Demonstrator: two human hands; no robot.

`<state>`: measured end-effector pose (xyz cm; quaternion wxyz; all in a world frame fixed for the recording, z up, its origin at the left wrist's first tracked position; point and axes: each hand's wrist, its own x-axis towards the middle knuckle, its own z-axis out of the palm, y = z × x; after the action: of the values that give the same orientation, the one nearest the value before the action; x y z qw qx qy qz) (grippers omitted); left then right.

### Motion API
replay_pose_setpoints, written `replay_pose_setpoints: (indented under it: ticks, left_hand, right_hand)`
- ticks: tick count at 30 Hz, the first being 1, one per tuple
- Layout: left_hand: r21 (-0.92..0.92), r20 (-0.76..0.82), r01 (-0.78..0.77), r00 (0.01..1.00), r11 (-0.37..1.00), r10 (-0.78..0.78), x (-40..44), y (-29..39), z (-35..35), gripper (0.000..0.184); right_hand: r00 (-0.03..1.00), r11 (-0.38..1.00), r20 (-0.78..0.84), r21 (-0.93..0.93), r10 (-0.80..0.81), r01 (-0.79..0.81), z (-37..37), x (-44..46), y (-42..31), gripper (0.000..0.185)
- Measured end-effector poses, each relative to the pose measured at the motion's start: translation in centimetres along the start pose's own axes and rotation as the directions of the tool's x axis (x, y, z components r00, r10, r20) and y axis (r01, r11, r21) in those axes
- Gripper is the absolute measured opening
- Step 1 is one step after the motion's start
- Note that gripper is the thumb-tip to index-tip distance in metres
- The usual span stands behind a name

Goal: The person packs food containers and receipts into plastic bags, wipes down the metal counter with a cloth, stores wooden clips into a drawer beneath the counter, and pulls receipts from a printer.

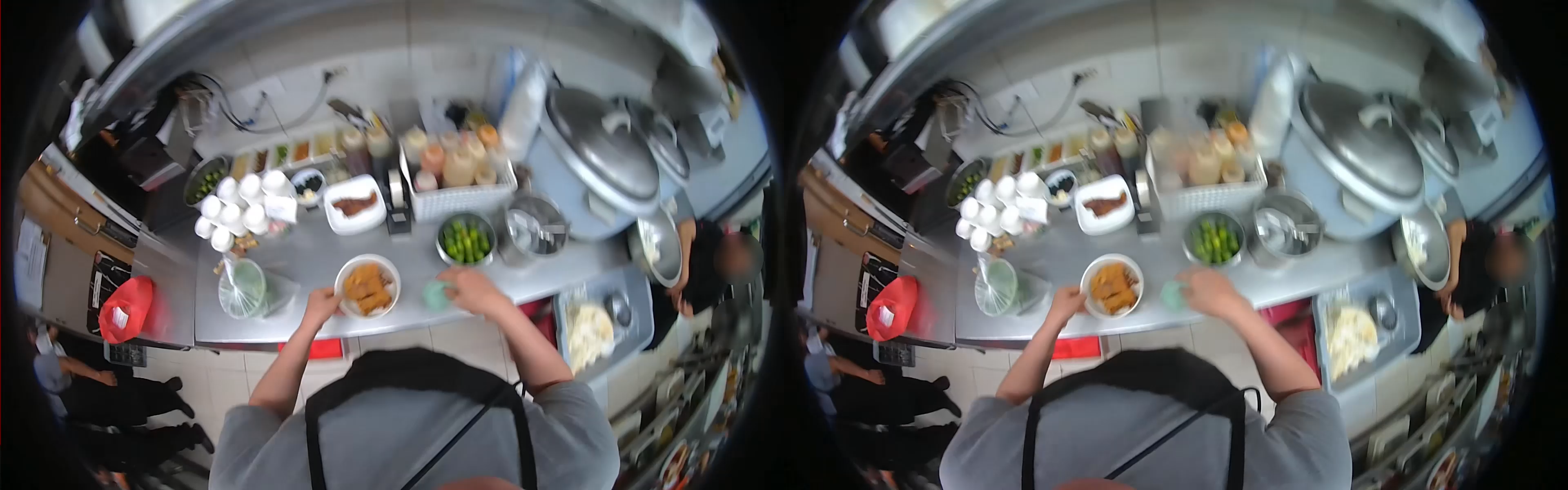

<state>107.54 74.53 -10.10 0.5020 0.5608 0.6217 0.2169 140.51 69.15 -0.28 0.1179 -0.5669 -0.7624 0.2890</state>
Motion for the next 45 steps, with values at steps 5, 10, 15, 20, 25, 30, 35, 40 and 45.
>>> replay_pose_setpoints:
  ticks: [5,10,15,20,25,30,35,40,45]
  left_hand:
    - [-0.307,-0.23,0.023,0.968,0.951,-0.098,-1.6,-3.9,-5.8,0.02]
    - [-0.41,-0.236,0.001,0.966,0.912,-0.107,-2.3,-5.7,-7.6,0.019]
    - [-0.492,-0.1,0.008,0.993,0.871,-0.066,-2.0,-6.7,-8.5,0.021]
    - [-0.514,0.0,0.021,1.0,0.858,-0.024,-1.7,-6.8,-9.6,0.02]
    - [-0.482,0.049,0.037,0.999,0.875,-0.016,-1.4,-7.1,-10.0,0.021]
    - [-0.407,0.004,-0.015,1.0,0.913,0.019,-0.9,-7.1,-10.0,0.023]
    - [-0.412,-0.002,0.025,1.0,0.911,-0.028,-0.7,-6.5,-9.5,0.026]
    - [-0.383,0.029,0.01,1.0,0.924,0.001,-1.1,-5.8,-9.6,0.028]
    - [-0.482,0.077,0.054,0.997,0.875,-0.019,-0.7,-6.0,-9.8,0.03]
  right_hand:
    - [0.91,0.903,-0.141,-0.256,-0.389,0.346,-6.3,7.6,-8.0,0.041]
    - [0.456,0.716,-0.552,-0.551,-0.698,0.428,-20.6,11.8,-19.4,0.019]
    - [0.11,0.738,-0.731,-0.673,-0.674,0.052,-34.6,16.6,-26.0,0.014]
    - [0.408,0.777,-0.769,-0.599,-0.492,-0.194,-39.2,18.7,-26.9,0.019]
    - [0.228,0.775,-0.774,-0.623,-0.59,-0.108,-39.6,20.0,-27.1,0.016]
    - [0.219,0.84,-0.825,-0.541,-0.52,-0.042,-40.8,19.5,-27.6,0.017]
    - [0.384,0.615,-0.621,-0.773,-0.683,-0.156,-40.7,19.7,-25.9,0.015]
    - [0.451,0.733,-0.681,-0.675,-0.576,-0.084,-40.9,22.3,-24.7,0.014]
    - [0.366,0.694,-0.685,-0.708,-0.629,-0.131,-41.6,22.3,-25.4,0.014]
